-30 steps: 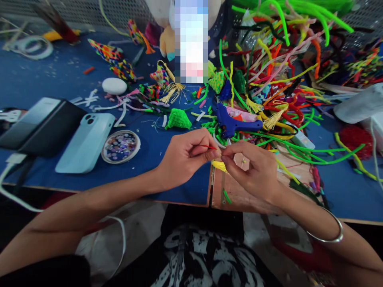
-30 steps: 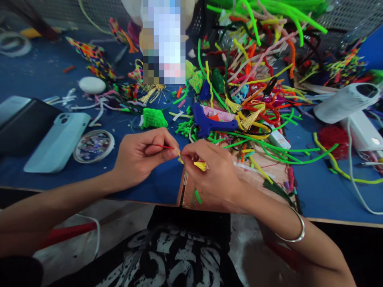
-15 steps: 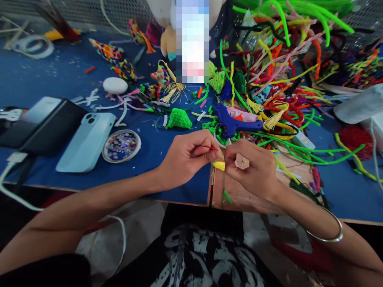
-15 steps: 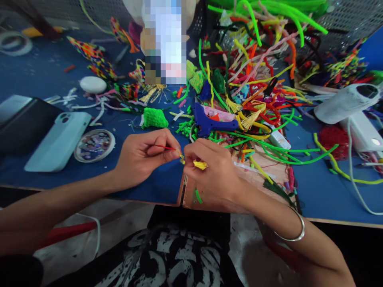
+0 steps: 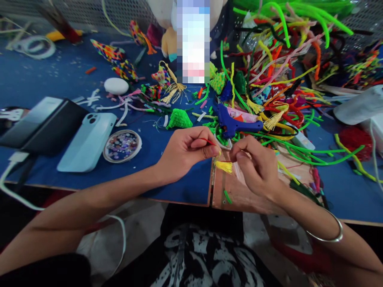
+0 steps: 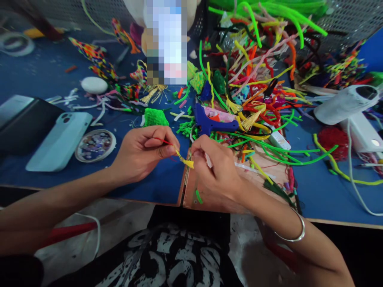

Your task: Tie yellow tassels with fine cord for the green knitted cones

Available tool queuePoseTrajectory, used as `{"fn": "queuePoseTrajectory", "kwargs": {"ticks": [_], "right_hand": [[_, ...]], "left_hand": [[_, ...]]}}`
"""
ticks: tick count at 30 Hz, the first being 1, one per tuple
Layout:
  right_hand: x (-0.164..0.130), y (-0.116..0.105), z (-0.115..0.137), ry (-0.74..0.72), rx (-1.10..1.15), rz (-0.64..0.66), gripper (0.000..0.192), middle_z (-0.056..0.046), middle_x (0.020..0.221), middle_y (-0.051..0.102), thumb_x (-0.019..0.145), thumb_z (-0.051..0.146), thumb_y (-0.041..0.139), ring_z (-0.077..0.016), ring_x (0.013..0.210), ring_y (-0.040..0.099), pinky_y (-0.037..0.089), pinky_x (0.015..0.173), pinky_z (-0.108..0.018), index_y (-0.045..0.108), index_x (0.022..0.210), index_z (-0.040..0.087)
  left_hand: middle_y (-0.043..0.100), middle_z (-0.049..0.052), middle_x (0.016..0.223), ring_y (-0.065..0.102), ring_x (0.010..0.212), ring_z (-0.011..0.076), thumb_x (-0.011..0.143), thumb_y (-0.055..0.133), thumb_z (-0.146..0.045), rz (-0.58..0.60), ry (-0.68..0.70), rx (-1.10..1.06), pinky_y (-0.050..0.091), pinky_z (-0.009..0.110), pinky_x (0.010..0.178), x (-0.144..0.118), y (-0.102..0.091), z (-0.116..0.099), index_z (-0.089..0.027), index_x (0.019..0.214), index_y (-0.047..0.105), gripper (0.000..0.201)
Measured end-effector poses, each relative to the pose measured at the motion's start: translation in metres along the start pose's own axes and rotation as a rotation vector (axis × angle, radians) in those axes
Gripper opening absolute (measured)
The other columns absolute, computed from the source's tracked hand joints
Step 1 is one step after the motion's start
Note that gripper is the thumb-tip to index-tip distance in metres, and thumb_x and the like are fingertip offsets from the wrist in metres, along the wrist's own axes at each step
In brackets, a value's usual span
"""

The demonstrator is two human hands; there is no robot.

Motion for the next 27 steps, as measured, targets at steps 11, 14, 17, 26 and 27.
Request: {"fn": "queuePoseTrajectory", "kwargs": {"ticks": [11, 14, 17, 26, 27], "right_hand": [[0.009, 0.013, -0.016, 0.152, 0.693, 0.162, 0.034, -0.004, 0.118, 0.052, 0.082, 0.02, 0.059, -0.0153, 0.101, 0.058, 0.049, 0.088, -0.033, 0.046, 0.113, 0.026], [0.008, 0.02, -0.014, 0.231, 0.866, 0.281, 0.041, -0.003, 0.118, 0.05, 0.081, 0.021, 0.063, -0.0111, 0.089, 0.059, 0.051, 0.081, -0.029, 0.043, 0.116, 0.027], [0.009, 0.021, -0.01, 0.281, 0.883, 0.323, 0.039, 0.0, 0.103, 0.052, 0.082, 0.025, 0.062, -0.0073, 0.074, 0.055, 0.049, 0.066, -0.022, 0.041, 0.115, 0.026], [0.006, 0.007, 0.012, 0.11, 0.219, 0.301, 0.01, 0.008, 0.057, 0.042, 0.086, 0.02, 0.055, -0.0067, 0.05, 0.038, 0.028, 0.049, -0.021, 0.05, 0.094, 0.019], [0.005, 0.007, 0.013, 0.089, 0.121, 0.299, 0.005, 0.008, 0.056, 0.043, 0.085, 0.02, 0.055, -0.0065, 0.049, 0.037, 0.028, 0.049, -0.021, 0.053, 0.09, 0.019]], "left_hand": [[0.05, 0.004, 0.088, 0.049, 0.085, 0.0142, 0.08, 0.054, -0.019, 0.139, 0.249, 0.492, 0.044, 0.029, 0.075, -0.004, 0.009, -0.024, -0.019, 0.063, 0.034, 0.027], [0.044, 0.005, 0.088, 0.045, 0.086, 0.0166, 0.083, 0.047, -0.02, 0.177, 0.31, 0.64, 0.042, 0.034, 0.081, -0.004, 0.011, -0.027, -0.018, 0.065, 0.038, 0.02], [0.047, 0.005, 0.084, 0.044, 0.084, 0.0171, 0.087, 0.036, -0.019, 0.248, 0.316, 0.715, 0.04, 0.034, 0.08, -0.003, 0.013, -0.03, -0.018, 0.068, 0.042, 0.02], [0.039, -0.006, 0.053, 0.033, 0.049, 0.0058, 0.086, 0.043, -0.016, 0.343, 0.096, 0.684, 0.025, 0.021, 0.05, -0.018, 0.01, -0.022, -0.016, 0.061, 0.043, 0.025], [0.04, -0.006, 0.054, 0.034, 0.049, 0.0056, 0.087, 0.044, -0.017, 0.329, 0.078, 0.709, 0.025, 0.02, 0.05, -0.021, 0.008, -0.02, -0.015, 0.063, 0.047, 0.024]]}}
Point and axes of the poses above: each hand's wrist, its own x-axis towards the middle knuckle, its own y-axis out of the palm, z = x × y, the point moved 5 cm from there along x, towards the middle knuckle
